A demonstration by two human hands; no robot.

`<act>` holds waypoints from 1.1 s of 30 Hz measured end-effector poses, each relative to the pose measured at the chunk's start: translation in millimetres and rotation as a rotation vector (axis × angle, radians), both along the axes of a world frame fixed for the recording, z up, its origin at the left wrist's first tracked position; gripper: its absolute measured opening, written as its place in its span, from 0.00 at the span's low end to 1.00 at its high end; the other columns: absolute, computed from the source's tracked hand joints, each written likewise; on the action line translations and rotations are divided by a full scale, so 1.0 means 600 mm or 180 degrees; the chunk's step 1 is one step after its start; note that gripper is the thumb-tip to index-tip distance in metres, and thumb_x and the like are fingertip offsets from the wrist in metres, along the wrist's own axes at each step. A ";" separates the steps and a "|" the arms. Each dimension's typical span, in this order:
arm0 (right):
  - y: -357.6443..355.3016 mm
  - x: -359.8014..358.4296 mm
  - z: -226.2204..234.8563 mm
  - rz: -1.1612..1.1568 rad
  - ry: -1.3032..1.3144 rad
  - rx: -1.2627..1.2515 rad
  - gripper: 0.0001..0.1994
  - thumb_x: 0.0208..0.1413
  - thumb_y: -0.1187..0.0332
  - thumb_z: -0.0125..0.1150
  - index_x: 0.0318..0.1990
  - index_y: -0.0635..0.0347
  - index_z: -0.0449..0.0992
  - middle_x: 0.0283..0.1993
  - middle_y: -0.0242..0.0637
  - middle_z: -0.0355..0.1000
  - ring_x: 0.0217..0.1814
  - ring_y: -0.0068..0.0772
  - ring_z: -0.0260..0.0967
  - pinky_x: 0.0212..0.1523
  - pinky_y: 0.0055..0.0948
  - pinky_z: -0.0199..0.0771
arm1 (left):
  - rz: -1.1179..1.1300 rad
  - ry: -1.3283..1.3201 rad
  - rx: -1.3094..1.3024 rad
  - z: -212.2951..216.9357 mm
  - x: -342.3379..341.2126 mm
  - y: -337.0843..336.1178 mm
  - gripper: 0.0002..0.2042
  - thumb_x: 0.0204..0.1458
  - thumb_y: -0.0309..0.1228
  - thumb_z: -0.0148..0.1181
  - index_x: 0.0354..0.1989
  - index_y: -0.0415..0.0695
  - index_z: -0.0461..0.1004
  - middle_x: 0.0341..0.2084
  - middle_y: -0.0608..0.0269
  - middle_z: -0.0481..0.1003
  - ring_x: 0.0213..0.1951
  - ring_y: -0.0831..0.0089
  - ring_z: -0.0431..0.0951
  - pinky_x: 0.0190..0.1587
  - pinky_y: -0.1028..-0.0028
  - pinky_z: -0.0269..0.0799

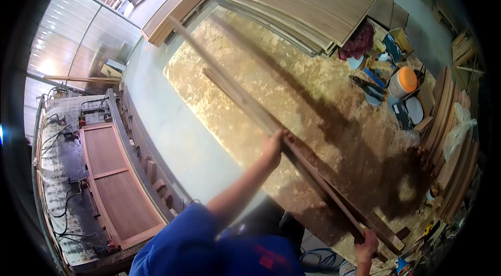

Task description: The person assembles wooden panels by applying glue to the edges of wooden strips and joining them to a larger board. They use a hammer to tap the pieces into alignment and a brush to apply adhesive. The person handles multiple wooden components, including long strips and large flat boards, in a workshop environment.

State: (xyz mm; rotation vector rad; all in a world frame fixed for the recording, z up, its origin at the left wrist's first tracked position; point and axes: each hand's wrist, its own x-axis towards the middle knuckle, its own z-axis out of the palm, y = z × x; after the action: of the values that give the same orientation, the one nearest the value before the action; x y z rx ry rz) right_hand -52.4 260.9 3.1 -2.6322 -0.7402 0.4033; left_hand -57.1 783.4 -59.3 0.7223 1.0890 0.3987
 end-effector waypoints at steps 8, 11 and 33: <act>-0.080 -0.105 -0.049 0.0091 0.0351 -0.0149 0.19 0.41 0.69 0.69 0.45 0.49 0.81 0.39 0.40 0.75 0.44 0.52 0.74 0.43 0.48 0.75 | -0.1346 0.0801 0.1000 -0.224 -0.313 -0.008 0.18 0.63 0.45 0.48 0.39 0.41 0.74 0.28 0.57 0.75 0.32 0.63 0.79 0.35 0.62 0.78; -0.093 -0.129 -0.123 0.0216 0.0442 0.0139 0.17 0.40 0.66 0.68 0.42 0.49 0.77 0.42 0.36 0.74 0.47 0.49 0.74 0.43 0.48 0.76 | -0.1248 0.1114 0.0439 -0.249 -0.325 0.051 0.19 0.63 0.44 0.51 0.49 0.39 0.74 0.38 0.54 0.78 0.37 0.60 0.81 0.42 0.60 0.81; -0.314 -0.113 -0.120 -0.1271 -0.0603 0.0262 0.07 0.55 0.64 0.63 0.38 0.54 0.76 0.40 0.41 0.74 0.42 0.50 0.74 0.41 0.43 0.76 | -0.3543 0.1253 0.2207 -0.080 -0.259 -0.280 0.16 0.59 0.36 0.60 0.22 0.40 0.69 0.13 0.64 0.68 0.17 0.74 0.68 0.21 0.69 0.64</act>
State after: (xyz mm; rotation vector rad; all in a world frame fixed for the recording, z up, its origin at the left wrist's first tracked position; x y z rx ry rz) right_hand -120.0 72.3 -68.8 -2.6752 -0.2615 0.0107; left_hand -212.7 615.1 -107.6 1.9346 0.7271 -0.3767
